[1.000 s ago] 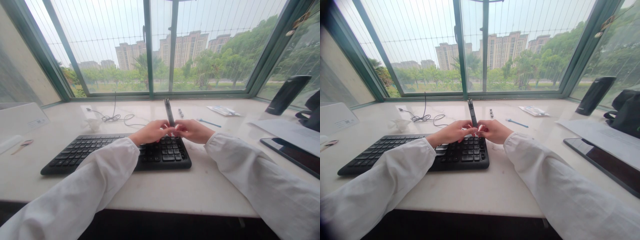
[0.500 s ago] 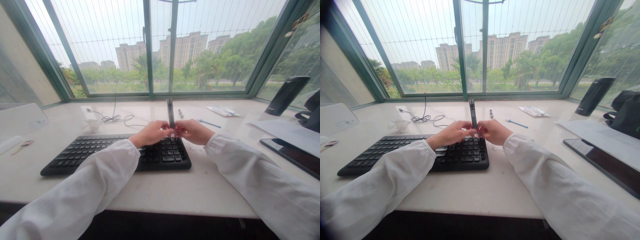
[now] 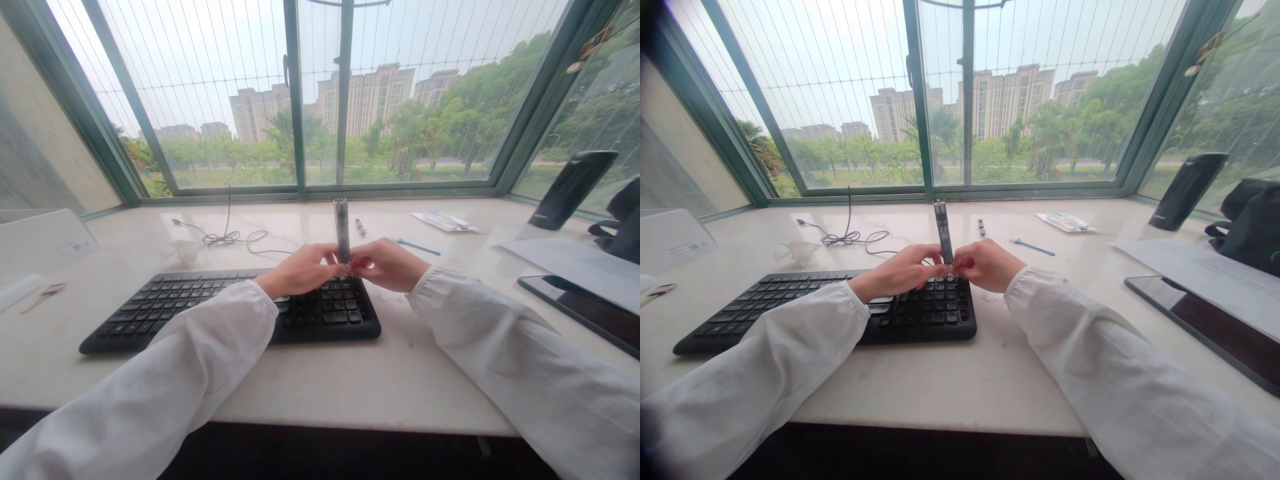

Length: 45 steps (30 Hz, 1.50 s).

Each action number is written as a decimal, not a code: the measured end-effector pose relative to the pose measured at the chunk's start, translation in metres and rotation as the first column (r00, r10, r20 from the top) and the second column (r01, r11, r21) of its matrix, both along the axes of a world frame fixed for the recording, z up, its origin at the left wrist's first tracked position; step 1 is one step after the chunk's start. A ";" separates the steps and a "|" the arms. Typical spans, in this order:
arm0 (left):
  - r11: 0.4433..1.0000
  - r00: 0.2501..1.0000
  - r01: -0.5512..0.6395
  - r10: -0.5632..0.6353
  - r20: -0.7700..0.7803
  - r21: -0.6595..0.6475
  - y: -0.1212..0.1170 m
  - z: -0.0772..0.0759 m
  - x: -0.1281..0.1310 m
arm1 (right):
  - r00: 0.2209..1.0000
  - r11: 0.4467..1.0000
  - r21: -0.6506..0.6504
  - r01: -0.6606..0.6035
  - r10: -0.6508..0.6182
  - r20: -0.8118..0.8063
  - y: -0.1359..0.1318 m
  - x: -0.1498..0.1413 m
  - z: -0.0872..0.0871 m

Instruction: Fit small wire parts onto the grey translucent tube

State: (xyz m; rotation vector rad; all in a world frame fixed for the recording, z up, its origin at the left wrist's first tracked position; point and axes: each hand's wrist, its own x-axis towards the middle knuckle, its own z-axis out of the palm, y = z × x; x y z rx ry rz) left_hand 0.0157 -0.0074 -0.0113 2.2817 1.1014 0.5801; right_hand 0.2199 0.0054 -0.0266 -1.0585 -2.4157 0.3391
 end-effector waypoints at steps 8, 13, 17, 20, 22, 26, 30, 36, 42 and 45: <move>0.996 0.995 -0.075 0.078 -0.069 0.040 -0.005 0.005 0.003 | 0.999 1.000 -0.030 0.001 -0.002 -0.036 0.004 0.001 -0.004; 0.997 0.997 -0.054 0.057 -0.060 0.048 -0.004 0.003 0.003 | 1.000 1.000 -0.019 -0.002 0.002 -0.029 0.004 -0.001 -0.005; 0.997 1.000 0.009 -0.007 -0.019 0.078 -0.002 -0.002 0.002 | 1.000 1.000 -0.011 -0.009 0.009 0.007 0.004 0.000 -0.003; 0.995 1.000 -0.007 0.008 -0.014 0.101 -0.002 -0.003 0.001 | 0.999 1.000 -0.019 -0.006 0.007 0.048 0.003 0.001 0.000; 0.995 1.000 -0.006 0.007 -0.016 0.100 -0.002 -0.004 0.001 | 0.997 1.000 0.000 0.003 -0.003 0.080 0.001 0.001 0.002; 0.997 1.000 0.006 -0.005 -0.014 0.079 0.000 -0.004 0.001 | 0.993 0.998 0.038 0.057 -0.061 0.104 -0.002 -0.002 0.004; 1.000 1.000 0.010 -0.010 0.000 0.018 0.002 -0.006 0.000 | 0.990 0.994 -0.024 0.104 -0.102 0.098 -0.004 -0.005 0.007; 1.000 1.000 0.015 -0.015 -0.002 -0.001 0.001 -0.006 -0.001 | 0.988 0.988 -0.123 0.092 -0.075 0.137 -0.004 -0.002 0.013; 0.997 0.999 0.026 -0.024 -0.030 0.077 0.000 -0.004 -0.003 | 0.998 0.963 -0.265 -0.058 0.049 -0.043 -0.008 0.009 0.021; 0.978 0.996 0.075 -0.066 -0.055 0.194 0.000 -0.006 -0.004 | 0.974 0.970 -0.222 -0.104 0.054 -0.221 -0.010 0.007 0.021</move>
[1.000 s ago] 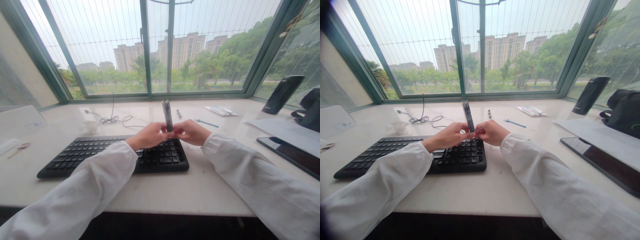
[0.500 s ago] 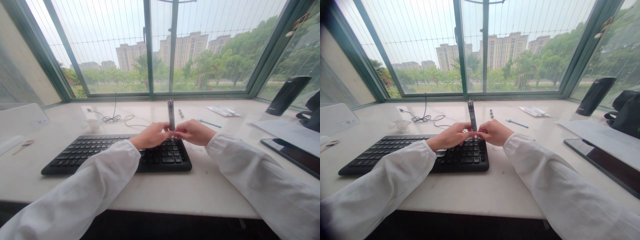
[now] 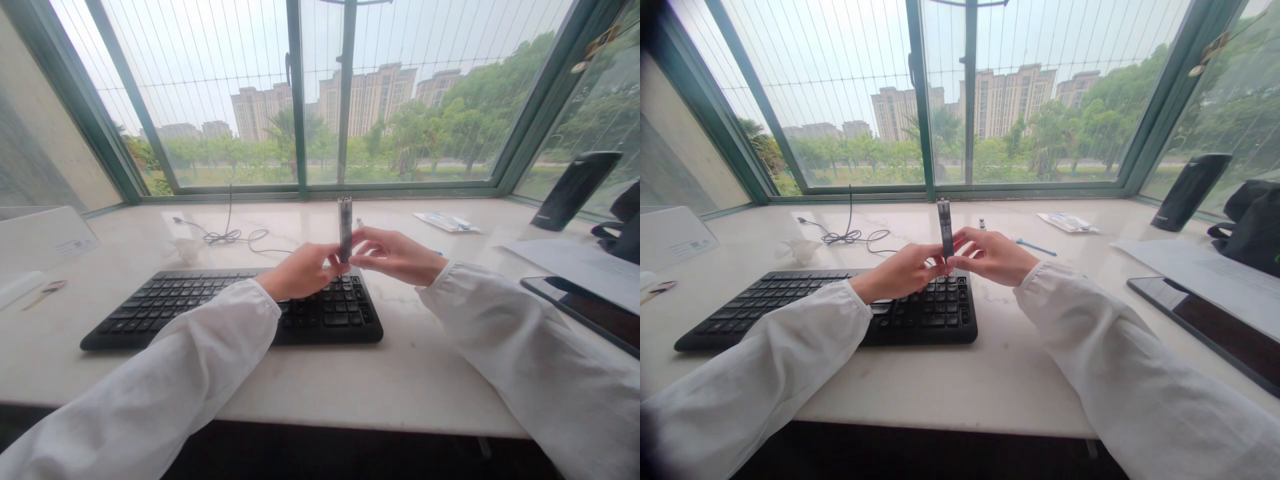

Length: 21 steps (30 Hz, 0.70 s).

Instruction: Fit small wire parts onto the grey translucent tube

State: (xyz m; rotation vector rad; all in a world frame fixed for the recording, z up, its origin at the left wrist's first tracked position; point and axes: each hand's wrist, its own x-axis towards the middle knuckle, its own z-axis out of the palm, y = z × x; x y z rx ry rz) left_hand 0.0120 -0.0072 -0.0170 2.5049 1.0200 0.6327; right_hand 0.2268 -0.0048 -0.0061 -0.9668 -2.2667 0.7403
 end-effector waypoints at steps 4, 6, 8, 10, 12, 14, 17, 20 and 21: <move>0.984 0.996 0.029 -0.013 -0.091 0.175 0.001 -0.002 0.000 | 0.986 0.989 0.141 0.045 -0.022 -0.164 0.001 -0.008 -0.009; 0.972 0.988 0.032 0.004 -0.155 0.233 0.001 -0.002 0.000 | 0.982 0.979 0.192 0.074 -0.038 -0.183 0.002 -0.011 -0.013; 0.962 0.980 0.041 0.015 -0.200 0.272 0.001 -0.002 -0.001 | 0.984 0.971 0.224 0.087 -0.049 -0.168 0.002 -0.011 -0.014; 0.951 0.974 0.056 0.016 -0.227 0.305 0.001 -0.002 -0.002 | 0.989 0.964 0.255 0.080 -0.046 -0.137 0.000 -0.011 -0.013; 0.942 0.969 0.069 0.015 -0.247 0.329 0.002 -0.002 -0.003 | 0.994 0.957 0.284 0.062 -0.033 -0.103 -0.001 -0.010 -0.012; 0.939 0.967 0.068 0.021 -0.254 0.338 0.002 -0.003 -0.004 | 0.998 0.954 0.297 0.034 -0.016 -0.064 -0.002 -0.010 -0.010; 0.945 0.967 0.030 0.054 -0.247 0.325 0.002 -0.003 -0.004 | 1.000 0.959 0.282 0.011 -0.004 -0.026 -0.001 -0.010 -0.011; 0.958 0.966 -0.021 0.093 -0.241 0.287 0.000 -0.003 -0.006 | 0.999 0.970 0.242 0.002 0.007 -0.036 0.000 -0.010 -0.015; 0.965 0.967 -0.013 0.078 -0.241 0.261 -0.001 -0.003 -0.007 | 0.999 0.976 0.218 -0.006 0.014 -0.034 0.001 -0.010 -0.017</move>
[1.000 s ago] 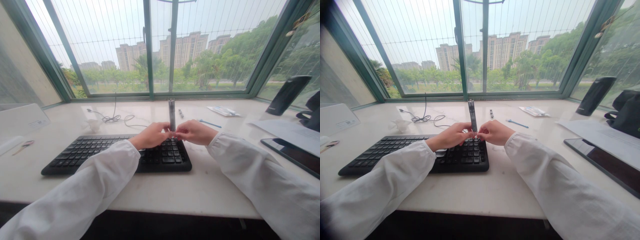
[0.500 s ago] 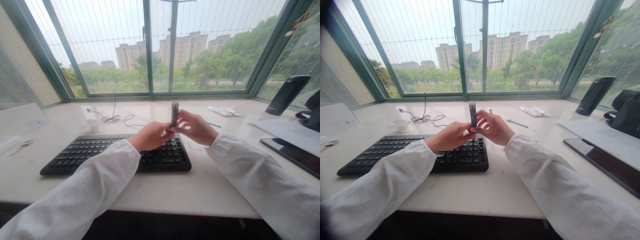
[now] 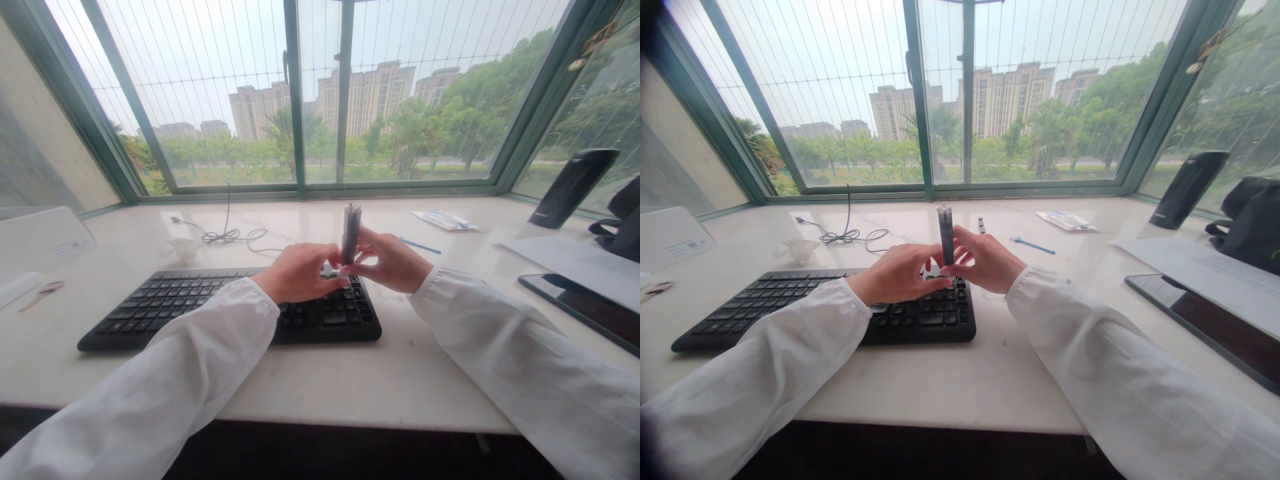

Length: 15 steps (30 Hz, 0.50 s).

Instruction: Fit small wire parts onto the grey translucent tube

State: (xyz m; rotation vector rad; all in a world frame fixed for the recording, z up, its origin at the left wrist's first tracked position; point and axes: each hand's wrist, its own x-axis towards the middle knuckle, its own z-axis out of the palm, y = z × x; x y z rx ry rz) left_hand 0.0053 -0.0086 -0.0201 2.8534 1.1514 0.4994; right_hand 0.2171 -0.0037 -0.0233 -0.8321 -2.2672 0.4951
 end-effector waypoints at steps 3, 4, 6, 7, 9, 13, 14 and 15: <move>0.988 0.995 0.095 -0.097 -0.006 -0.122 -0.006 0.000 -0.002 | 0.999 0.996 -0.073 -0.043 0.044 0.023 0.002 0.000 -0.007; 0.979 0.993 0.116 -0.121 -0.016 -0.165 -0.008 0.000 -0.003 | 0.998 0.995 -0.080 -0.054 0.056 0.029 0.003 0.001 -0.009; 0.971 0.991 0.115 -0.127 -0.045 -0.212 -0.011 -0.002 -0.004 | 0.998 0.995 -0.070 -0.065 0.067 0.021 0.005 0.001 -0.014; 0.971 0.991 0.105 -0.120 -0.059 -0.213 -0.012 -0.004 -0.004 | 0.998 0.996 -0.062 -0.062 0.063 0.010 0.005 0.001 -0.016; 0.978 0.991 0.090 -0.107 -0.081 -0.191 -0.013 -0.007 -0.004 | 0.998 0.997 -0.059 -0.056 0.055 -0.019 0.005 0.001 -0.020; 0.986 0.991 0.080 -0.095 -0.092 -0.148 -0.015 -0.011 -0.005 | 0.997 0.996 -0.052 -0.067 0.064 -0.053 0.002 0.001 -0.025; 0.987 0.992 0.079 -0.093 -0.091 -0.142 -0.015 -0.012 -0.005 | 0.996 0.997 -0.045 -0.070 0.067 -0.052 0.001 0.001 -0.026; 0.987 0.992 0.078 -0.091 -0.090 -0.137 -0.016 -0.012 -0.005 | 0.997 0.997 -0.038 -0.068 0.066 -0.051 -0.001 0.001 -0.027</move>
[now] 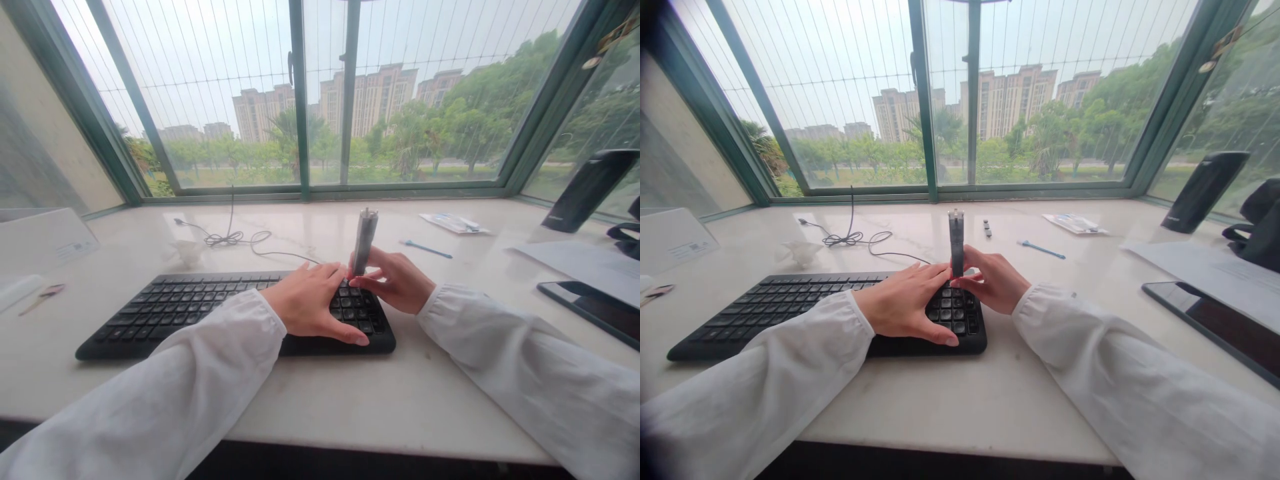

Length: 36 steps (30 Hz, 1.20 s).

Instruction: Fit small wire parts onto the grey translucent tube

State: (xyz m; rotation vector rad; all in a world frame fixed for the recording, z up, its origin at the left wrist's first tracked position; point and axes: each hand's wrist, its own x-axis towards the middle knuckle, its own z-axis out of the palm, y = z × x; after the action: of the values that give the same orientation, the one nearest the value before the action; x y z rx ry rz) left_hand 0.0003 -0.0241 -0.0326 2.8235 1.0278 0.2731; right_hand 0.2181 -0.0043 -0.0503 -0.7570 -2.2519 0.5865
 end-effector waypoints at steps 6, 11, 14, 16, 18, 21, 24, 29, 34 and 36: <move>0.999 0.999 -0.022 0.024 -0.042 0.033 -0.001 -0.004 0.001 | 0.956 0.991 -0.026 0.135 -0.137 -0.258 -0.005 -0.004 -0.003; 0.999 0.998 -0.032 0.035 -0.060 0.044 0.000 -0.006 0.001 | 0.822 0.961 -0.236 0.142 -0.248 -0.512 0.003 -0.004 -0.006; 0.998 0.997 -0.041 0.044 -0.060 0.049 0.000 -0.005 0.001 | 0.838 0.926 -0.360 0.113 -0.284 -0.466 0.008 -0.002 -0.009; 0.998 0.997 -0.041 0.044 -0.058 0.052 0.000 -0.005 0.001 | 0.839 0.894 -0.441 0.080 -0.299 -0.454 0.010 -0.001 -0.010; 0.997 0.997 -0.040 0.043 -0.059 0.061 0.000 -0.005 0.001 | 0.827 0.868 -0.493 0.063 -0.322 -0.461 0.011 -0.001 -0.010; 0.997 0.997 -0.044 0.048 -0.063 0.070 0.001 -0.006 0.001 | 0.804 0.857 -0.510 0.080 -0.358 -0.475 0.010 -0.003 -0.008; 0.997 0.997 -0.045 0.049 -0.061 0.062 0.001 -0.006 0.001 | 0.793 0.850 -0.517 0.102 -0.383 -0.473 0.011 -0.002 -0.003; 0.996 0.999 -0.023 0.026 -0.040 0.090 0.001 -0.005 0.001 | 0.796 0.832 -0.545 0.101 -0.397 -0.457 0.014 0.006 0.008; 0.977 0.997 -0.033 0.016 0.081 0.209 -0.001 -0.002 0.009 | 0.752 0.821 -0.568 0.054 -0.408 -0.518 0.018 0.010 0.017; 0.971 0.991 -0.032 0.000 0.131 0.239 -0.001 -0.003 0.014 | 0.737 0.789 -0.615 0.010 -0.421 -0.529 0.019 0.009 0.019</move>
State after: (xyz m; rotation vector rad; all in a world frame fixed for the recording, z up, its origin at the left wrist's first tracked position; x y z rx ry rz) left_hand 0.0143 -0.0256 -0.0356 2.9599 1.0548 0.6145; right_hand 0.2269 0.0148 -0.0316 -0.9232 -1.2940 1.2315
